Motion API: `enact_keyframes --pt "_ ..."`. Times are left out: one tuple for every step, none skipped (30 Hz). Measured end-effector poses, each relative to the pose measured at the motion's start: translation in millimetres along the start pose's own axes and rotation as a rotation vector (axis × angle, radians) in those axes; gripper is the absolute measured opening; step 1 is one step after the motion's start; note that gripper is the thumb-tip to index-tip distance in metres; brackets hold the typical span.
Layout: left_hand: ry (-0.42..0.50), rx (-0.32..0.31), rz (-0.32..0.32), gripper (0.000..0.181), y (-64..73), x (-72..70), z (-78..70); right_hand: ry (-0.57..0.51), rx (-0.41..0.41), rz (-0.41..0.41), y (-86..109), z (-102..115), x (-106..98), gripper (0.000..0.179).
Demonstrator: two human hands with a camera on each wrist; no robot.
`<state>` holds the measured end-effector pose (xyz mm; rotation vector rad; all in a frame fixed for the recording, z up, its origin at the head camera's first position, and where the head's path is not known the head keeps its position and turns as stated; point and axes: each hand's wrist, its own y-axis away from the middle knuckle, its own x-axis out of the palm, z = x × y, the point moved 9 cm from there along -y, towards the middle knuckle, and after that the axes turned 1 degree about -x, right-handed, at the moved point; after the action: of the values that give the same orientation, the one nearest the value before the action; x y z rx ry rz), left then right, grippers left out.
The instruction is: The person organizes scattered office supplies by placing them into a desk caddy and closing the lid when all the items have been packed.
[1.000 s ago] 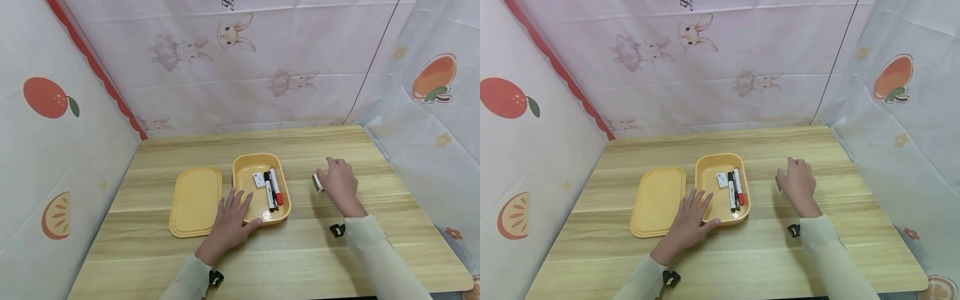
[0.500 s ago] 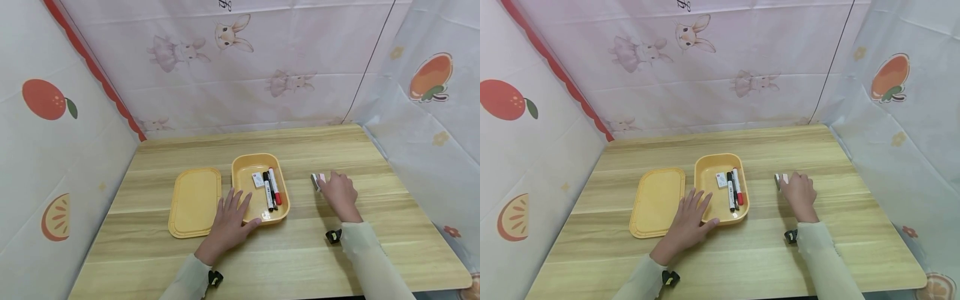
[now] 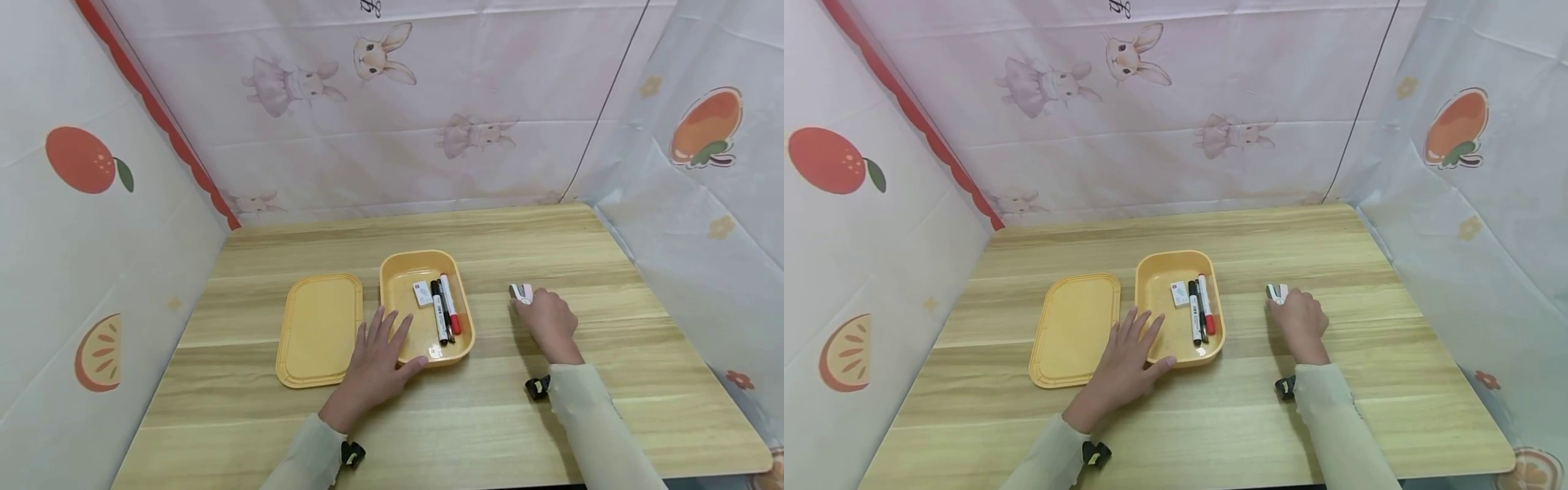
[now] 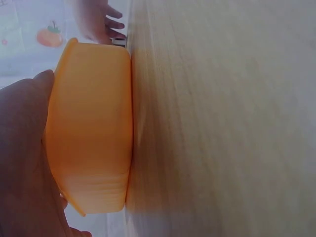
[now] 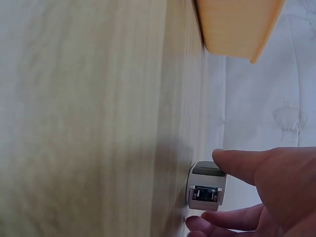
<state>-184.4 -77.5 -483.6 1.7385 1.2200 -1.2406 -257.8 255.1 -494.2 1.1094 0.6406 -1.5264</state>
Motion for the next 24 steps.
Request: enact_keyframes --pt "0.001 -0.001 0.001 0.086 0.0 0.2 0.0 0.002 0.001 0.003 0.3 0 1 0.047" --pt "0.003 -0.002 0.003 0.086 0.0 0.4 0.0 0.004 0.004 0.004 0.6 0 1 0.046" --pt "0.005 -0.003 0.005 0.086 0.0 0.6 0.1 0.005 0.004 0.009 1.1 0 1 0.044" --pt "0.004 -0.004 0.006 0.086 0.0 0.7 0.1 0.007 0.006 0.009 1.2 0 2 0.042" --pt "0.007 -0.005 0.006 0.086 0.0 0.8 0.1 0.006 0.01 0.012 1.4 0 2 0.04" --pt "0.008 -0.005 0.006 0.086 0.0 1.0 0.1 0.006 0.015 0.014 1.3 -1 2 0.038" --pt "0.009 -0.005 0.006 0.086 0.0 1.0 0.1 0.005 0.018 0.015 1.4 -1 2 0.037" --pt "0.009 -0.005 0.007 0.086 -0.1 1.2 0.0 0.006 0.021 0.018 1.5 -1 2 0.036" --pt "0.009 -0.005 0.007 0.086 -0.1 1.3 -0.1 0.007 0.023 0.021 1.5 -1 3 0.036" --pt "0.009 -0.005 0.007 0.086 -0.1 1.5 -0.1 0.008 0.026 0.022 1.5 -1 2 0.035" --pt "0.011 -0.005 0.008 0.086 -0.1 1.7 0.0 0.008 0.028 0.024 1.6 -1 2 0.035" --pt "0.007 -0.005 0.008 0.086 -0.1 2.0 0.0 0.007 0.029 0.025 1.8 -1 2 0.035" --pt "0.008 -0.004 0.008 0.086 -0.1 2.1 0.1 0.007 0.027 0.025 2.0 0 2 0.036" --pt "0.008 -0.003 0.007 0.086 -0.2 2.1 0.1 0.006 0.025 0.022 2.2 0 1 0.037" --pt "0.009 -0.002 0.007 0.086 -0.4 2.2 0.2 0.005 0.021 0.016 2.4 1 1 0.037" --pt "0.01 -0.001 0.006 0.086 -0.5 2.3 0.4 0.004 0.015 0.01 3.0 2 0 0.038" --pt "0.01 0.0 0.006 0.086 -0.7 2.4 0.6 -0.002 0.009 0.004 3.6 4 -2 0.038" --pt "0.007 0.0 0.005 0.086 -0.8 2.4 0.8 -0.007 -0.002 -0.005 4.4 6 -3 0.039" --pt "0.009 0.0 0.006 0.086 -1.0 2.6 1.0 -0.011 -0.014 -0.013 5.4 8 -5 0.039" --pt "0.007 0.0 0.005 0.087 -1.2 2.7 1.3 -0.018 -0.026 -0.02 6.6 11 -7 0.039" --pt "0.005 0.0 0.005 0.087 -1.3 2.9 1.5 -0.025 -0.038 -0.023 7.9 15 -9 0.04" --pt "0.004 0.0 0.004 0.087 -1.4 3.1 1.8 -0.033 -0.049 -0.024 9.5 18 -11 0.04" --pt "0.003 -0.001 0.004 0.087 -1.4 3.2 1.9 -0.042 -0.057 -0.024 11.1 22 -12 0.04" --pt "0.004 -0.001 0.003 0.087 -1.4 3.2 1.9 -0.047 -0.065 -0.023 12.9 26 -14 0.04"
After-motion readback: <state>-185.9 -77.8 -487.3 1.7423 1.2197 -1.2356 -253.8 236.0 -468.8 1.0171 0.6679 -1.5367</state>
